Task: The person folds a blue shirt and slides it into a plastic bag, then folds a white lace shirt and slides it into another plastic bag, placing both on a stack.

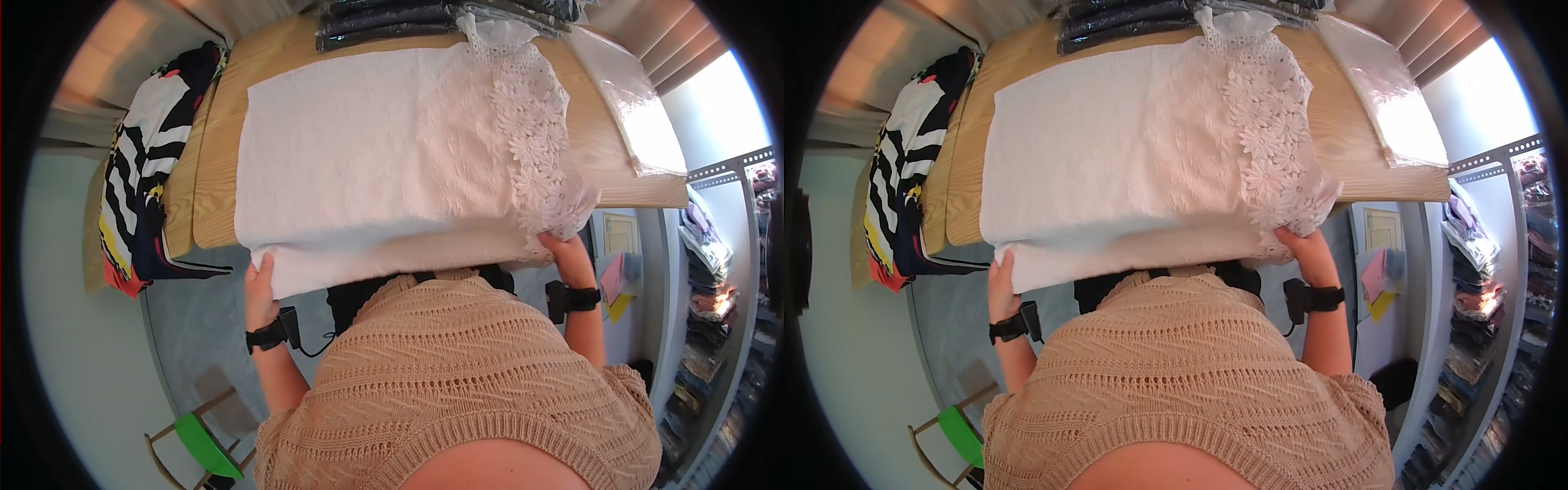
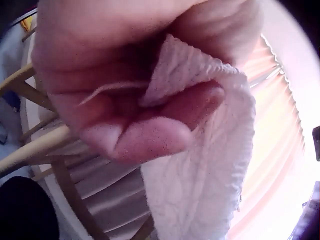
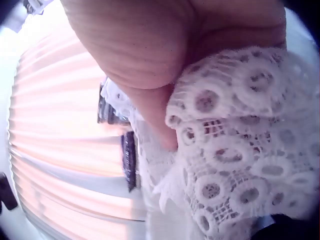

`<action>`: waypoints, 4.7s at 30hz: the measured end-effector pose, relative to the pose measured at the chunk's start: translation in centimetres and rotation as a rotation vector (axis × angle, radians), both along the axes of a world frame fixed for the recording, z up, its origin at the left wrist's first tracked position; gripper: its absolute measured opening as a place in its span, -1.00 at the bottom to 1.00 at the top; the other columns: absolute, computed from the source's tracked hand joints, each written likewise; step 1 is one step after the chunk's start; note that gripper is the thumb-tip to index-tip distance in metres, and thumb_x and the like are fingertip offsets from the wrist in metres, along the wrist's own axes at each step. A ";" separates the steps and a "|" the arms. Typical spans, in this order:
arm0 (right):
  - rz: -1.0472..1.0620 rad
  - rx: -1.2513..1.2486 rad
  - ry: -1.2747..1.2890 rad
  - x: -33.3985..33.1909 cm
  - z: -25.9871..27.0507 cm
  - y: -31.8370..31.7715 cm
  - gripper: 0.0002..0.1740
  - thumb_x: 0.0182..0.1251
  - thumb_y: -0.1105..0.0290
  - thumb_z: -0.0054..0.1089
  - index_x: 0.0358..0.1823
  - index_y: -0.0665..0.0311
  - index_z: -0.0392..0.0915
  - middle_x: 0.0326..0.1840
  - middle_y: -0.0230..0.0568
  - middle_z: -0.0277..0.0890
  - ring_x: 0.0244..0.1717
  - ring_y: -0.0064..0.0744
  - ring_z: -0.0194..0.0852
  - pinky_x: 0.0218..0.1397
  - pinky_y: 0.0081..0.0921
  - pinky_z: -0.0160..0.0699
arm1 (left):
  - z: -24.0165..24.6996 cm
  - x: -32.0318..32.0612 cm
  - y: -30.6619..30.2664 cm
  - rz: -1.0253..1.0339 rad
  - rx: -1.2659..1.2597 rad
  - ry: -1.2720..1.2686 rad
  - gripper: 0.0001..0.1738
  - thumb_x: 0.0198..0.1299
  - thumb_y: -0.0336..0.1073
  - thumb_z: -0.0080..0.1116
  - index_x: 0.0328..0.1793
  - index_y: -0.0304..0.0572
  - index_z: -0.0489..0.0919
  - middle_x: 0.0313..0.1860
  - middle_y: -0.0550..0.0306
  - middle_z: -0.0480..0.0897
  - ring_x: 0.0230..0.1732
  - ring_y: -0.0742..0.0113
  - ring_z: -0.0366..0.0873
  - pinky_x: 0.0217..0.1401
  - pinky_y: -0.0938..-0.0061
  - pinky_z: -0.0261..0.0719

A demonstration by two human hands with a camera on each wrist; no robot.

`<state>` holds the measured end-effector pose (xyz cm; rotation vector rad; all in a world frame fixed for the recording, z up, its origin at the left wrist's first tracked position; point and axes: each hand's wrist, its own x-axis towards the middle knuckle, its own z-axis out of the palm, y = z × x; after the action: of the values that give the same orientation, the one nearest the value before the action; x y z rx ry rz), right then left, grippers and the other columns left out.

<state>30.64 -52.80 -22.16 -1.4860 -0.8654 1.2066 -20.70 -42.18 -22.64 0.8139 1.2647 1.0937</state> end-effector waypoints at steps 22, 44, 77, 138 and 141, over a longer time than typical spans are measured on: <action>-0.265 0.409 0.849 1.6 10.7 2.2 -0.51 0.41 0.39 -0.12 0.33 0.31 0.13 0.25 0.02 0.31 0.29 -0.20 0.27 0.32 -0.28 0.29 | 9.8 3.4 5.8 0.187 0.243 -0.622 -0.59 0.42 -0.27 -0.22 0.32 -0.28 0.28 0.36 -0.09 0.31 0.36 0.14 0.28 0.41 0.31 0.23; 0.092 0.536 -1.258 10.1 9.2 17.1 -0.72 0.21 0.31 0.15 -0.13 0.33 0.53 -0.34 -0.10 0.61 -0.32 -0.18 0.60 -0.24 -0.42 0.50 | 7.3 2.3 8.3 -0.319 0.391 0.709 -0.56 0.26 -0.42 -0.03 0.28 -0.31 0.39 0.42 -0.05 0.25 0.44 0.20 0.13 0.47 0.40 -0.06; 0.121 -0.301 -0.785 12.1 12.0 8.6 -0.61 0.14 0.24 0.31 -0.10 0.33 0.48 -0.34 -0.25 0.56 -0.32 -0.56 0.43 -0.24 -0.59 0.42 | 12.0 4.6 12.2 -0.662 0.642 1.208 -0.29 0.06 -0.27 0.20 0.39 -0.16 0.28 0.44 -0.23 0.12 0.48 -0.12 -0.04 0.48 0.17 -0.07; 0.328 -0.343 -0.087 17.1 9.3 17.1 -0.62 0.19 0.24 0.29 -0.09 0.39 0.52 -0.21 -0.32 0.56 -0.32 -0.58 0.48 -0.19 -0.63 0.48 | 8.1 -1.8 21.3 -0.580 0.117 0.691 -0.80 0.18 -0.37 0.16 -0.12 -0.29 0.47 -0.30 0.22 0.53 -0.26 0.47 0.44 -0.16 0.56 0.39; 0.304 -0.388 -0.305 15.9 10.2 16.5 -0.60 0.12 0.15 0.35 -0.24 0.37 0.58 -0.41 -0.42 0.51 -0.53 -0.65 0.35 -0.44 -0.68 0.37 | 7.9 -1.6 21.8 -0.615 0.087 0.730 -0.84 0.22 -0.36 0.14 -0.15 -0.28 0.48 -0.34 0.27 0.54 -0.34 0.53 0.42 -0.27 0.60 0.37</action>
<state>46.54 -36.31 -11.97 -1.9374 -1.1384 1.4532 -22.32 -20.42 -14.78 1.6291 1.4012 0.3465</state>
